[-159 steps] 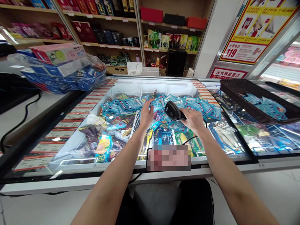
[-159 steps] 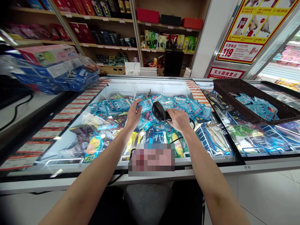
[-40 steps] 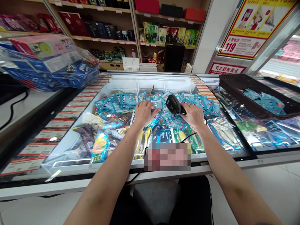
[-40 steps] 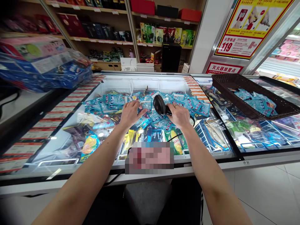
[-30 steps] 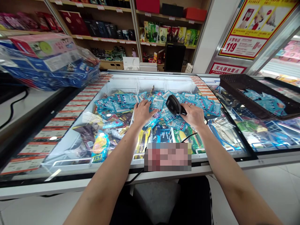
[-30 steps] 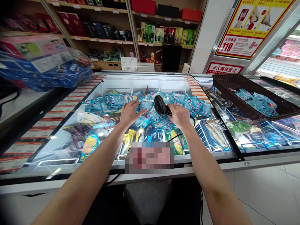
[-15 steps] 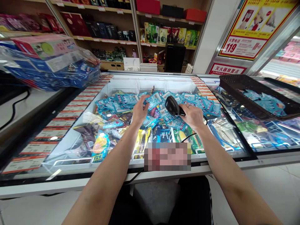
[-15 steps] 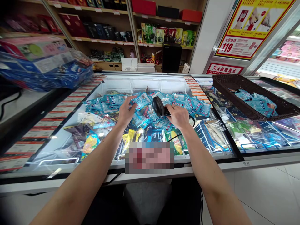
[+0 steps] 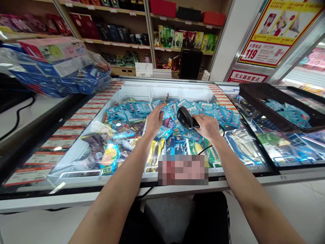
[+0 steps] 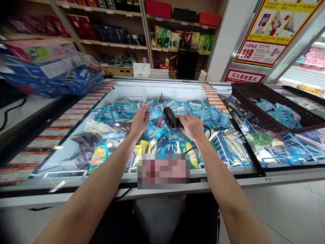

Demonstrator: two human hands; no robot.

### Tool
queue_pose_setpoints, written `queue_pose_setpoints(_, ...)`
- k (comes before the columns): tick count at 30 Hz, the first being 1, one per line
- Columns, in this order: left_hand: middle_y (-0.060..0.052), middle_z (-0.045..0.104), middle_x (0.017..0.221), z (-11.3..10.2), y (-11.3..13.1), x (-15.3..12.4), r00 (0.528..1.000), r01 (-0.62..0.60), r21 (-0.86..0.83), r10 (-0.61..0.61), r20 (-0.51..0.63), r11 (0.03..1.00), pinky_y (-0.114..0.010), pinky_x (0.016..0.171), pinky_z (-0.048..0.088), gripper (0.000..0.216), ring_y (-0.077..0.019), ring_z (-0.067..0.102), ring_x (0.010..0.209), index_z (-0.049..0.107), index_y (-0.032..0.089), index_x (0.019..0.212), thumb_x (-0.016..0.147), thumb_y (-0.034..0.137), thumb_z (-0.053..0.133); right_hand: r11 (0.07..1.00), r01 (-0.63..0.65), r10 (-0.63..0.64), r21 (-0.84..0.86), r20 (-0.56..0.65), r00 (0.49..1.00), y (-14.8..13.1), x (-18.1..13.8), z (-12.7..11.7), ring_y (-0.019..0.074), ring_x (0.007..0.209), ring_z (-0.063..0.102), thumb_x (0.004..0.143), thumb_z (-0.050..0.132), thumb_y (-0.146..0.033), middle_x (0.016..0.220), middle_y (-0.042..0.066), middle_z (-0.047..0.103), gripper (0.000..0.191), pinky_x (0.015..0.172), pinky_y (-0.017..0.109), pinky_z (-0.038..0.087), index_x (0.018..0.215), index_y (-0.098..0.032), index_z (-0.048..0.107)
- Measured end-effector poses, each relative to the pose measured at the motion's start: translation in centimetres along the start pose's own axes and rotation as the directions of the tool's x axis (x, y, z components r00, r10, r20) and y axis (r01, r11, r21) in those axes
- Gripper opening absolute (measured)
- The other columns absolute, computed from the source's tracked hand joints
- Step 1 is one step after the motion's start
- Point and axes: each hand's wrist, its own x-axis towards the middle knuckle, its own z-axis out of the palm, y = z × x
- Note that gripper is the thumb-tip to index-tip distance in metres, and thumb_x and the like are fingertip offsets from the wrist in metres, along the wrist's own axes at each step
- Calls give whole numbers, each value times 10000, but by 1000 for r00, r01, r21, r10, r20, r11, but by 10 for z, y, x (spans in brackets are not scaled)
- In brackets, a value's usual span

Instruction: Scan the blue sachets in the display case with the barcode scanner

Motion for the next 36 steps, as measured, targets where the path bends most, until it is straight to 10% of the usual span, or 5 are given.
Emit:
queue_pose_setpoints(27, -79, 582, 1237, -3, 11, 0, 999, -6, 125, 0, 48, 992, -340, 880, 412, 396, -217, 539, 1121, 453, 220, 1278, 915, 252, 296, 998, 60, -58, 26, -58, 997, 3, -1, 6, 175, 784, 572, 870, 497, -319, 893, 40, 646, 276, 660, 278, 318, 1119, -225, 571)
queue_pose_setpoints(36, -126, 563, 1106, -9, 11, -3, 879, 452, 273, -372, -299, 849, -461, 921, 352, 411, -291, 506, 1085, 529, 243, 1223, 843, 197, 379, 999, -7, 10, 36, -81, 997, 7, -4, 5, 188, 813, 574, 839, 532, -280, 908, 46, 649, 315, 676, 279, 327, 1146, -223, 569)
